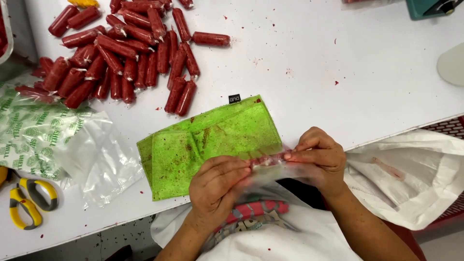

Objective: The person packages meat sticks by placing them into plastic bags, adding a label, and then sealing the bags using a heat sealer.

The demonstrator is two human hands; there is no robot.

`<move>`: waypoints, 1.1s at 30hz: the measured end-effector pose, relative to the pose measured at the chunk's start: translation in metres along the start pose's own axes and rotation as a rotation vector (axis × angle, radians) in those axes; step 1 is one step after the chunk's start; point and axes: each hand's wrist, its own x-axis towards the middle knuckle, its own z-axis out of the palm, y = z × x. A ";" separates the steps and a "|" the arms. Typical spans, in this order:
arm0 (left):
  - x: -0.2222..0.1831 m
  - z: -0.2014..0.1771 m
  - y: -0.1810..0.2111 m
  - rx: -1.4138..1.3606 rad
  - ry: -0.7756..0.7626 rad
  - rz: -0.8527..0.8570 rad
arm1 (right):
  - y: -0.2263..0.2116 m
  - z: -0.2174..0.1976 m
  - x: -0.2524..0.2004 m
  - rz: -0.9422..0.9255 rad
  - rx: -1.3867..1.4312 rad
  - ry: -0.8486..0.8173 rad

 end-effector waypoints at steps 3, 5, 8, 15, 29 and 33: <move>0.005 -0.008 0.006 -0.066 -0.276 0.061 | -0.004 0.000 -0.003 -0.071 -0.040 0.021; 0.016 -0.009 0.025 0.132 -0.450 -0.040 | -0.004 0.000 -0.002 -0.158 -0.072 -0.005; 0.030 0.004 0.050 0.363 -0.536 -0.014 | -0.008 0.002 -0.002 -0.169 -0.092 -0.015; 0.037 0.005 0.049 0.045 -0.357 0.104 | -0.011 0.003 -0.001 -0.273 -0.150 -0.011; -0.033 -0.071 -0.001 0.632 -0.473 -0.161 | -0.001 0.007 -0.003 -0.328 -0.048 -0.007; -0.030 -0.024 0.006 0.221 -0.406 -0.111 | -0.007 0.008 -0.001 -0.290 -0.063 -0.035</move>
